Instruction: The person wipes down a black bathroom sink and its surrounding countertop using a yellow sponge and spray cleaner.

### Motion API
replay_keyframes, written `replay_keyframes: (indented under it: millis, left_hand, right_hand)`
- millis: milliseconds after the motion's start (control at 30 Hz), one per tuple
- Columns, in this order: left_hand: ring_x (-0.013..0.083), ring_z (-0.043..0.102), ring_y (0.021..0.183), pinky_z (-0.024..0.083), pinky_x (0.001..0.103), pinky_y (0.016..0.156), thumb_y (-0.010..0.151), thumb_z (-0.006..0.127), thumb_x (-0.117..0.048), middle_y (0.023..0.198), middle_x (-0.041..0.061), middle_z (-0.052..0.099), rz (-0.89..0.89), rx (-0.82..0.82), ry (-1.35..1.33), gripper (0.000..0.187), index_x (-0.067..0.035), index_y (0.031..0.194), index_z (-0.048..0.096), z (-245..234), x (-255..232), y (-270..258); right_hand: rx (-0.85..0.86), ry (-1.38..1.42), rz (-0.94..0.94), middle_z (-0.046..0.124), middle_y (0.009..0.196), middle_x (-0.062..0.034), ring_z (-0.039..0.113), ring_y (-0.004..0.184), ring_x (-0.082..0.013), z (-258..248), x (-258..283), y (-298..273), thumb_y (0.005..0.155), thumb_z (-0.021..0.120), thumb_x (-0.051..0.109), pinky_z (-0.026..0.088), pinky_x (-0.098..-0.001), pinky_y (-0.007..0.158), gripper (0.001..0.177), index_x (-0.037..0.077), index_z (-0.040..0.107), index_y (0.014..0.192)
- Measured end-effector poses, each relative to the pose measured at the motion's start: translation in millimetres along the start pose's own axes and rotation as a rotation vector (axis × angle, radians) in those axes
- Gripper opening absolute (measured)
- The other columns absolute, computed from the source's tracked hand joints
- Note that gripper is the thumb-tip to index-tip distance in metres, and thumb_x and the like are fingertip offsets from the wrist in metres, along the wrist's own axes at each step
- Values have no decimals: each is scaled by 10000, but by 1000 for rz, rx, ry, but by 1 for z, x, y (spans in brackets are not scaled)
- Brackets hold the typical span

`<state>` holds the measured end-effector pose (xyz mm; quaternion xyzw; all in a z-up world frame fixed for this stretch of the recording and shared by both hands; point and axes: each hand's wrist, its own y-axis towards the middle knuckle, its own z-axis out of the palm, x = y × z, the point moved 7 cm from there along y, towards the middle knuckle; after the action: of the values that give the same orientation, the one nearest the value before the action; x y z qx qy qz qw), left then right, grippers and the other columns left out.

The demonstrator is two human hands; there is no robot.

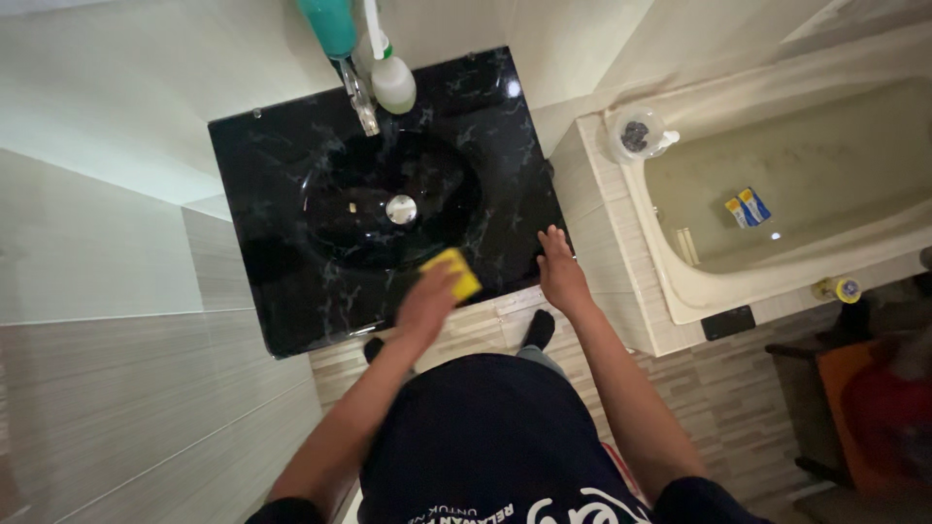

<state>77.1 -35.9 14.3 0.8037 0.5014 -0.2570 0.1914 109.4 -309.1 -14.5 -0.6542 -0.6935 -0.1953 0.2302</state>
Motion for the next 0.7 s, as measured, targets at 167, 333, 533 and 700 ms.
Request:
replay_keyframes:
  millis: [167, 333, 533, 700]
  left_hand:
    - [380, 504, 1400, 365, 456, 1235, 957, 557, -23, 1431, 233, 566, -178, -212, 340, 407, 33, 1358, 597, -82, 104, -58]
    - [398, 556, 1308, 415, 469, 1139, 902, 581, -67, 1328, 244, 641, -123, -260, 401, 371, 34, 1253, 649, -107, 113, -42]
    - [391, 682, 1085, 541, 497, 929, 988, 498, -149, 1180, 204, 711, -387, 222, 122, 310, -47, 1218, 679, 2, 81, 52]
    - [433, 574, 1238, 474, 496, 1042, 899, 498, -68, 1381, 286, 566, 5, -149, 77, 493, 91, 1364, 529, 32, 19, 84]
  right_hand:
    - [-16, -47, -38, 344, 1622, -268, 289, 1529, -409, -1, 8, 4, 1006, 536, 101, 337, -480, 1209, 501, 10, 471, 1495]
    - [53, -59, 33, 309, 1640, -248, 270, 1527, -404, -1, 12, 3, 1007, 525, 118, 333, -478, 1180, 505, 27, 456, 1499]
    - [41, -70, 19, 293, 1648, -247, 260, 1536, -404, 7, 1, 3, 1012, 522, 129, 321, -474, 1193, 513, 32, 447, 1509]
    - [20, -52, -2, 299, 1647, -250, 263, 1536, -408, 7, -1, 3, 1015, 523, 125, 308, -472, 1210, 505, 30, 454, 1506]
